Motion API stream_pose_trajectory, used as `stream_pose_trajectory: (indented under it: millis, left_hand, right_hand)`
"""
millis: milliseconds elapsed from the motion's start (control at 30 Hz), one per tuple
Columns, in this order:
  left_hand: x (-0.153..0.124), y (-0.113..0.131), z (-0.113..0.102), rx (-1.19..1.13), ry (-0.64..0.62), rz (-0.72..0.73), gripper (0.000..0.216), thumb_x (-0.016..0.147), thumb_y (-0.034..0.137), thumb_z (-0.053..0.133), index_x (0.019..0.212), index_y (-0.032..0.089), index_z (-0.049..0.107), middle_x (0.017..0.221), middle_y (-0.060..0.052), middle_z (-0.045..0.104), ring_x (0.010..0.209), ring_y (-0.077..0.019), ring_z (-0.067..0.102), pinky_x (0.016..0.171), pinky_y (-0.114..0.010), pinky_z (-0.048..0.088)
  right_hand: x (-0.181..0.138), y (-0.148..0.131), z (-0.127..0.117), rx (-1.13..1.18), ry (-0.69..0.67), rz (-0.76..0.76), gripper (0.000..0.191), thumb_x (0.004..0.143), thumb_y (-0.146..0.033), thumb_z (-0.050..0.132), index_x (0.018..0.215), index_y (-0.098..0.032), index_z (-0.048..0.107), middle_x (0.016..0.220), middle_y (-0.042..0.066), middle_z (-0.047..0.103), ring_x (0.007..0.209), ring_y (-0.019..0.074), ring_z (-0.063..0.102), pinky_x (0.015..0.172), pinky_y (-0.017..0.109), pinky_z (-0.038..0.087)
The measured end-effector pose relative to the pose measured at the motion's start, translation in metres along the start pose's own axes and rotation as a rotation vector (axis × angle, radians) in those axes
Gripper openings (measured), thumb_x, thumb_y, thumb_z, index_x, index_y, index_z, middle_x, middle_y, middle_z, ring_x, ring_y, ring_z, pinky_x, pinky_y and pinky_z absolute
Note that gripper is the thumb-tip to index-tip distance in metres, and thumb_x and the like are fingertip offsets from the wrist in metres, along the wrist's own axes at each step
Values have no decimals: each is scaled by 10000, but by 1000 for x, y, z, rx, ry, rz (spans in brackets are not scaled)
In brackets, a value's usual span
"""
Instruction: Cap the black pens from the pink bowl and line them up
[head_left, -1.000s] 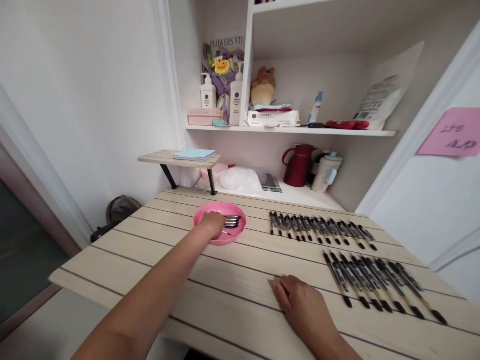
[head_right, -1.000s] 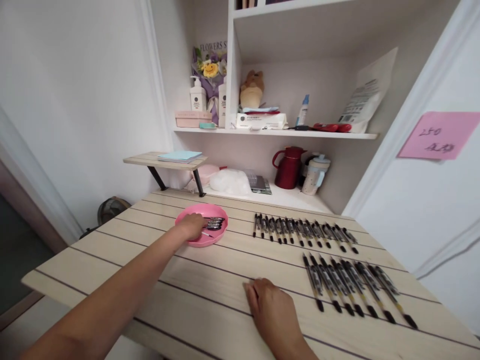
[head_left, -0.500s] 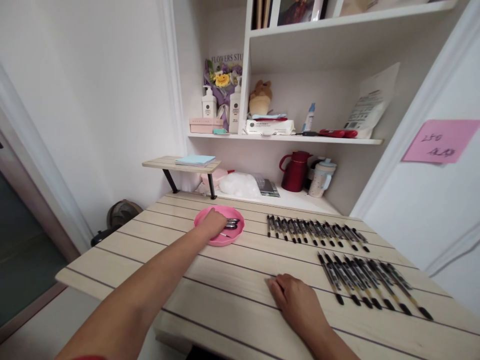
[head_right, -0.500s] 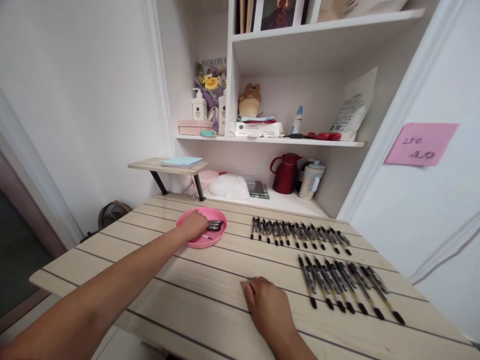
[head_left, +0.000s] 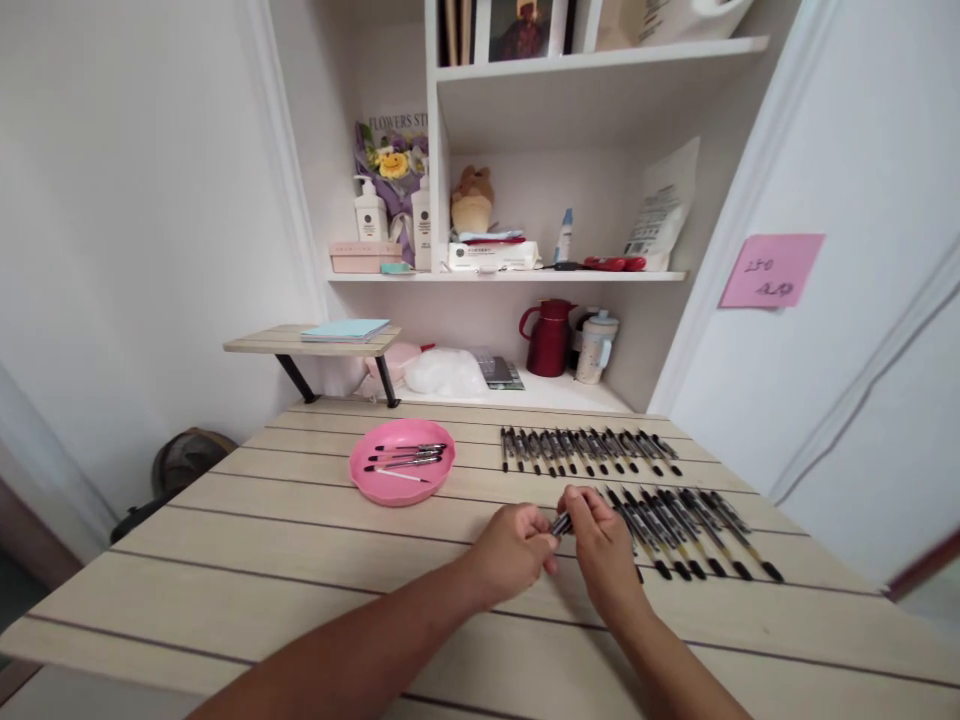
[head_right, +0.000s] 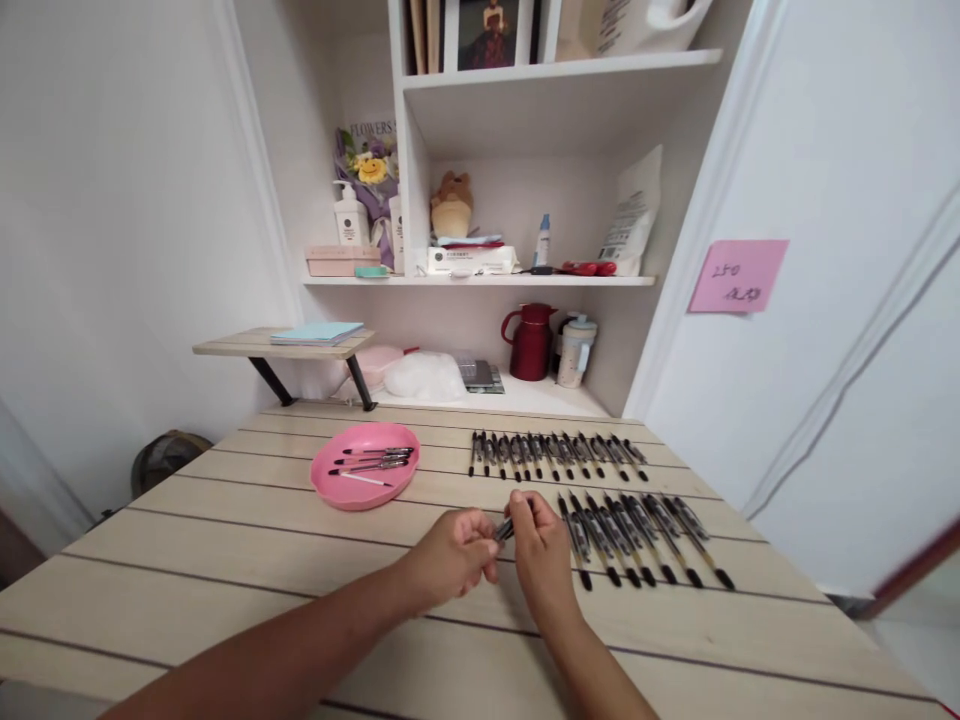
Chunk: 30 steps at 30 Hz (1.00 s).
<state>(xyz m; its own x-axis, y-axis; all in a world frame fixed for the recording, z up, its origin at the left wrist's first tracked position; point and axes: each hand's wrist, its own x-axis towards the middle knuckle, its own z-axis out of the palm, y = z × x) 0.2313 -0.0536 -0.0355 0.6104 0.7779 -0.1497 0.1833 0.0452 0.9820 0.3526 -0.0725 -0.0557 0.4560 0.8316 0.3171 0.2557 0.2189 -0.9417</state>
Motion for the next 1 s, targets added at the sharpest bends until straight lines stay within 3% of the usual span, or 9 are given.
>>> stream_pose_trajectory:
  millis: [100,300,667,767,900,1000]
  left_hand:
    - [5,-11,1,-90,-85,-45,151,725,210,445,833,135,519,499,52,527,295,-11,262,344,-164,152]
    - [10,-11,-7,-204,-248,-52,288,707,219,455,956,111,551,579,9,581,290,-4,244,325,-170,136]
    - [6,-3,-23,-284,-406,-71,245,718,235,498,929,134,570,714,-35,616,330,5,235,334,-176,114]
    - [3,-2,-21,-305,-410,-78,236,727,265,509,917,133,559,725,-44,614,333,8,239,341,-176,118]
    - [1,-5,-15,-333,-300,-158,213,733,331,525,822,138,513,575,-1,557,329,-4,255,354,-167,127]
    - [0,-7,-15,-425,-346,-193,211,722,326,548,809,140,499,558,2,545,340,-1,246,367,-160,119]
  right_hand:
    - [0,11,0,-109,24,42,359,794,-471,390,551,-208,413,454,-44,380,451,120,366,452,243,307]
    - [-1,15,3,-91,63,72,341,799,-453,364,564,-212,416,459,-47,381,450,121,363,455,245,301]
    - [-2,10,4,-131,9,32,346,811,-465,336,573,-219,391,475,-48,356,464,124,344,466,253,288]
    - [-3,6,4,-151,27,15,342,821,-452,332,581,-216,390,485,-50,357,472,121,353,478,251,290]
    - [-4,1,3,-83,-4,84,331,829,-443,326,596,-219,396,471,-53,342,444,121,363,449,246,305]
    - [-6,-3,3,-97,-47,40,349,830,-436,316,574,-217,402,484,-39,372,447,117,370,459,244,322]
